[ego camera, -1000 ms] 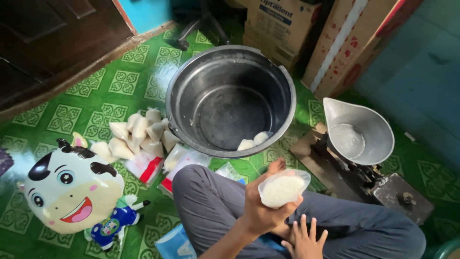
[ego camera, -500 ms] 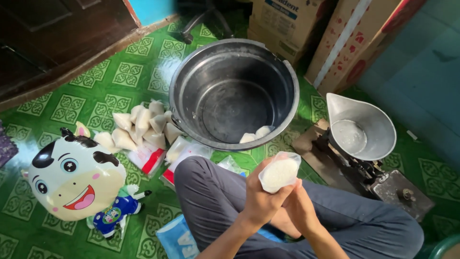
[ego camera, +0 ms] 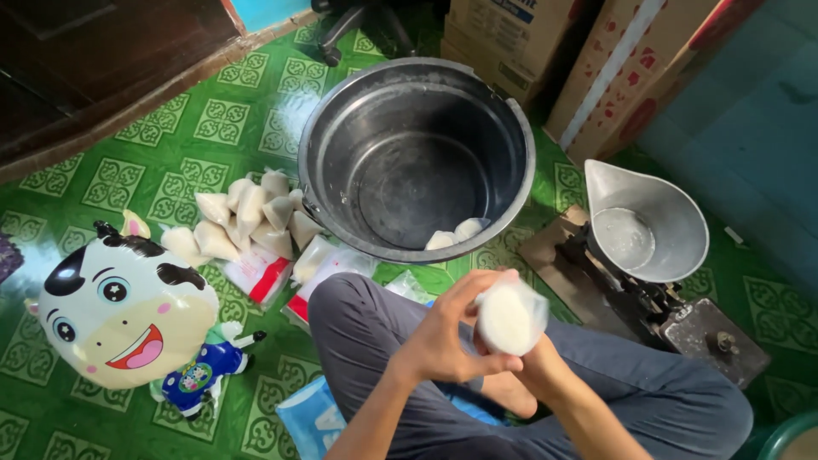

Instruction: Filling small plastic bags with liquid and tying them manually to seal them.

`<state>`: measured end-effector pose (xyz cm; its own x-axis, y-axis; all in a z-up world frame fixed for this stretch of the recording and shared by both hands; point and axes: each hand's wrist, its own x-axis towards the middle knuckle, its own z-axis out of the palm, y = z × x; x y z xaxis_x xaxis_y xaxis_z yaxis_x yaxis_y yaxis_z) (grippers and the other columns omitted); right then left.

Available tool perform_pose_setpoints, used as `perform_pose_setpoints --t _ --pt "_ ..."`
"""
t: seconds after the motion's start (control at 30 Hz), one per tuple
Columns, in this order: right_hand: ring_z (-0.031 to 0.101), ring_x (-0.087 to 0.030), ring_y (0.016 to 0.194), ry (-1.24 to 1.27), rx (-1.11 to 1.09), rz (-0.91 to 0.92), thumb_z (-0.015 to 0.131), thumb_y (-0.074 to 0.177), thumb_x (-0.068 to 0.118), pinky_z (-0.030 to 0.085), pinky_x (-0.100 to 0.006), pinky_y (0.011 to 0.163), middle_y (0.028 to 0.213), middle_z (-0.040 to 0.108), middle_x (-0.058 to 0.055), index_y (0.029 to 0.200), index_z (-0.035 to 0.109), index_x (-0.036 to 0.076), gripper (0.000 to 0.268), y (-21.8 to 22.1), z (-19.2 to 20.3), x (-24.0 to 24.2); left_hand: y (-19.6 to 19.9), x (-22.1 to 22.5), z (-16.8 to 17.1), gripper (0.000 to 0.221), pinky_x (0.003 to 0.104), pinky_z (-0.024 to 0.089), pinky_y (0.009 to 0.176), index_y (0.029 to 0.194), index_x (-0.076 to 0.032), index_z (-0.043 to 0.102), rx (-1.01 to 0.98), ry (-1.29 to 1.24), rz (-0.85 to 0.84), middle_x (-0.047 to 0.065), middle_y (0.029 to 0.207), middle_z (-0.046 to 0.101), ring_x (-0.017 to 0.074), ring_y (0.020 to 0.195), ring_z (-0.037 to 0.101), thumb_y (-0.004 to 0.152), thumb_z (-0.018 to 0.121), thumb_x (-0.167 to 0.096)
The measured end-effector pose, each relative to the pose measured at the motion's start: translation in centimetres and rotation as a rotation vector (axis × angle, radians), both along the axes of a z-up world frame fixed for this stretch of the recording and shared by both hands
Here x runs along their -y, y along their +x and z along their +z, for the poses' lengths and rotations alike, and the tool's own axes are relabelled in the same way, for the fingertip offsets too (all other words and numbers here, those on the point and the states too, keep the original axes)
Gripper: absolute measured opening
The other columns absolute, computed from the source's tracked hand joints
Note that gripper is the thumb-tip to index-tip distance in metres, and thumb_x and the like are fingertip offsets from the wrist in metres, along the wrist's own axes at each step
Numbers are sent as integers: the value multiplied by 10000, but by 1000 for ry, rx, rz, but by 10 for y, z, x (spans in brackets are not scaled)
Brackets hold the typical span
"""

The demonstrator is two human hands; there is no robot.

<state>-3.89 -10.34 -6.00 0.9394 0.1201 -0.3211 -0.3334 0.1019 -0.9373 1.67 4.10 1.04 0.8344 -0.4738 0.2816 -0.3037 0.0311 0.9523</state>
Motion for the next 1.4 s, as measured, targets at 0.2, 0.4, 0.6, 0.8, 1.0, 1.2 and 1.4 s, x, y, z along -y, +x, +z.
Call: perform_pose_setpoints --t 0.2,0.4,0.6,0.8,1.0,1.2,1.4 --pt "623 -219 906 -325 103 115 452 917 298 473 -372 810 1075 694 -71 1167 621 82 371 41 1 23 11 3 -16 578 279 538 853 1059 -46 651 -123 -187 -290 -15 1048 670 131 855 623 578 839 -306" --pt "665 -196 803 -649 200 245 494 890 283 515 -345 734 975 743 -40 1087 669 121 309 71 26 44 0 10 -34 474 260 511 547 829 29 682 53 -115 7 75 714 679 131 559 591 653 805 -393" --pt "613 -147 872 -583 627 194 546 885 2 512 -273 768 1023 639 -77 1219 587 24 337 68 95 55 -4 3 -17 412 263 527 639 976 14 698 -8 -132 146 77 824 731 148 670 667 688 820 -254" --pt "633 -253 1018 -781 902 631 715 725 121 539 -353 771 1322 515 -114 1184 656 189 468 65 136 64 -1 2 -19 364 255 499 566 925 23 695 -30 -121 146 69 753 711 107 608 610 680 819 -216" --pt "649 -221 901 -921 1032 645 780 627 138 529 -355 754 1171 635 -26 788 756 144 163 78 149 61 -5 -3 -15 383 253 530 649 972 4 707 -87 -142 134 70 831 734 123 677 646 656 841 -166" --pt "646 -172 808 -936 1056 755 733 636 146 512 -340 788 959 734 85 762 744 151 127 91 156 64 -8 -4 -23 485 266 530 689 1052 4 667 -35 -130 157 81 898 723 149 720 654 639 853 -168" --pt "666 -160 743 -854 1062 706 758 622 108 535 -305 719 916 757 72 784 762 120 162 96 158 65 -10 0 -26 387 262 497 651 1049 57 665 -83 -194 153 105 887 709 155 697 613 727 748 -141"
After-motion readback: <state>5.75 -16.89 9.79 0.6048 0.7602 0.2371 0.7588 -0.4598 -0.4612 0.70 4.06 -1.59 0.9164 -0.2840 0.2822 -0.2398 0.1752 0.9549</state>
